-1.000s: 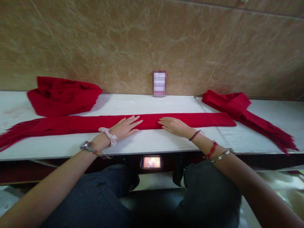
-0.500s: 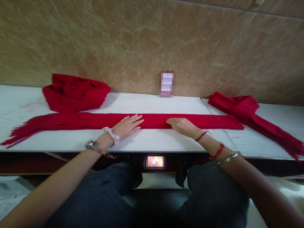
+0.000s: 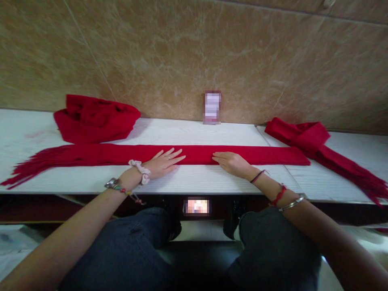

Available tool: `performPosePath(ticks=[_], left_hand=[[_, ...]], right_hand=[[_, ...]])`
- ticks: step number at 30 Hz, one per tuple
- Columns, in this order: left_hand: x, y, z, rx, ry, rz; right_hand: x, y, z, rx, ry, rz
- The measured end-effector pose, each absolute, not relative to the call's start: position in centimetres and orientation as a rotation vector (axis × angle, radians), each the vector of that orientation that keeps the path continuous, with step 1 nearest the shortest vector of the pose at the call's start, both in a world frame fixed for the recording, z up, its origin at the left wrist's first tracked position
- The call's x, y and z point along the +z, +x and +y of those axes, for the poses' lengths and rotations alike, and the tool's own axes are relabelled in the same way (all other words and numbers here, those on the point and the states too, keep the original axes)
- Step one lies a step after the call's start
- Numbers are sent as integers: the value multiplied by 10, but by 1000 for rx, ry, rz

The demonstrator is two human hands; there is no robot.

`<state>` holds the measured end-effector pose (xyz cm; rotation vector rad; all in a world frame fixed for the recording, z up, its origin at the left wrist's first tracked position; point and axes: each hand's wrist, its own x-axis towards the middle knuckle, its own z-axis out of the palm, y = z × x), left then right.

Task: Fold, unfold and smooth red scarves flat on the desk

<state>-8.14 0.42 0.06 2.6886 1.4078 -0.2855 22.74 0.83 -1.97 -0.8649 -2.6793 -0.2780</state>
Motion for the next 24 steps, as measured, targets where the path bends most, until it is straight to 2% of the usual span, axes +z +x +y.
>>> performPosePath(ticks=[5, 9, 14, 18, 24], left_hand=[[5, -87, 6, -166, 2690, 1446], [0, -101, 14, -17, 2597, 1752], [-12, -124, 17, -112, 2507, 1969], [-12, -138, 15, -145, 2477, 1965], [-10, -195, 7, -109, 2258, 2203]], right_hand=[[-13, 222, 10, -214, -851, -2614], [-6, 192, 14, -183, -927, -2581], [-8, 154, 17, -135, -1114, -2729], [-12, 150, 18, -133, -1091, -2901], [-11, 157, 21, -188, -1067, -2962]])
